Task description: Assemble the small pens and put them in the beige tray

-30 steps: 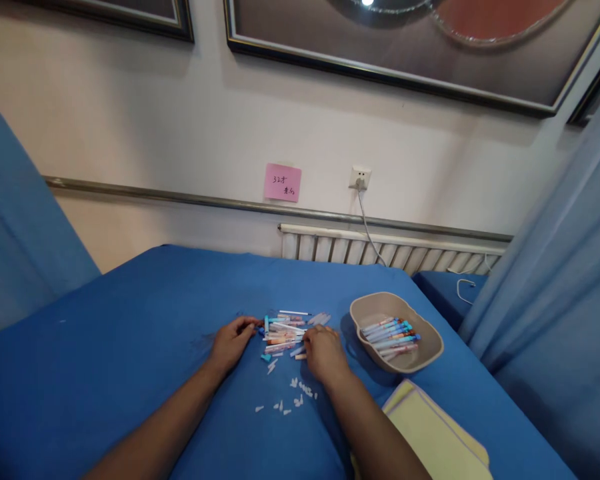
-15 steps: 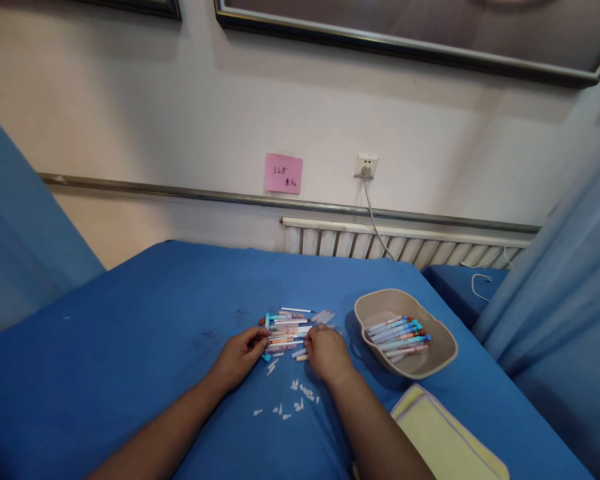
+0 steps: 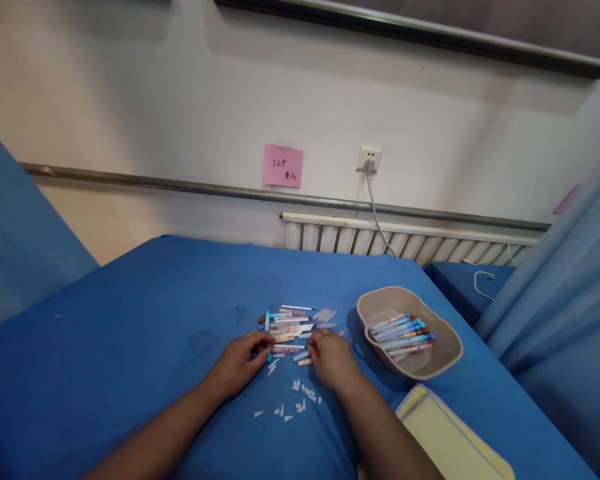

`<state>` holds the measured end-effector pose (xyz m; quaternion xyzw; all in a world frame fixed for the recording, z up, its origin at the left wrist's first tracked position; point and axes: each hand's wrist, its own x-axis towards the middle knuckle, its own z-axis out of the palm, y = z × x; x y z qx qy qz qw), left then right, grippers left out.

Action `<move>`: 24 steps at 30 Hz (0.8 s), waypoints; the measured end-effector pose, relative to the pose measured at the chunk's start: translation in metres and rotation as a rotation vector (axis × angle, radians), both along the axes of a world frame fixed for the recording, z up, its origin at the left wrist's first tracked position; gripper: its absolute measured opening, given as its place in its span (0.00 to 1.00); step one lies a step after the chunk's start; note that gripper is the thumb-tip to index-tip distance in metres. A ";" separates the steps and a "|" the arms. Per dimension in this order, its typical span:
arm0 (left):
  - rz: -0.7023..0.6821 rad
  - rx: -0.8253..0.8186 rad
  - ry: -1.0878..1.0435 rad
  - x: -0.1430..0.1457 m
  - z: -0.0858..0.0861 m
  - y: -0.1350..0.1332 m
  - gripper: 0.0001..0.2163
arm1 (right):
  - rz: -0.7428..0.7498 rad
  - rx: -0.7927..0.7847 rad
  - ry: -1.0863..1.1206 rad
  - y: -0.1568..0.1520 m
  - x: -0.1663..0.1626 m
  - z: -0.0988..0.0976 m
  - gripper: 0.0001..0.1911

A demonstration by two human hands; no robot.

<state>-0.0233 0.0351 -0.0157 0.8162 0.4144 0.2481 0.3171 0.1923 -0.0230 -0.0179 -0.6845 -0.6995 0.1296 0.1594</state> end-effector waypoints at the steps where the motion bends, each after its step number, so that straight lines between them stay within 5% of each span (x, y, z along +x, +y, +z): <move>1: 0.000 -0.001 -0.004 0.000 0.000 0.000 0.09 | 0.008 -0.004 0.011 -0.001 0.001 0.001 0.07; 13: -0.031 0.079 0.037 -0.002 0.002 -0.006 0.10 | 0.037 -0.041 0.100 -0.008 0.013 0.000 0.04; 24: -0.031 0.091 -0.080 0.002 0.005 -0.010 0.11 | 0.026 0.131 0.296 -0.006 -0.008 0.004 0.05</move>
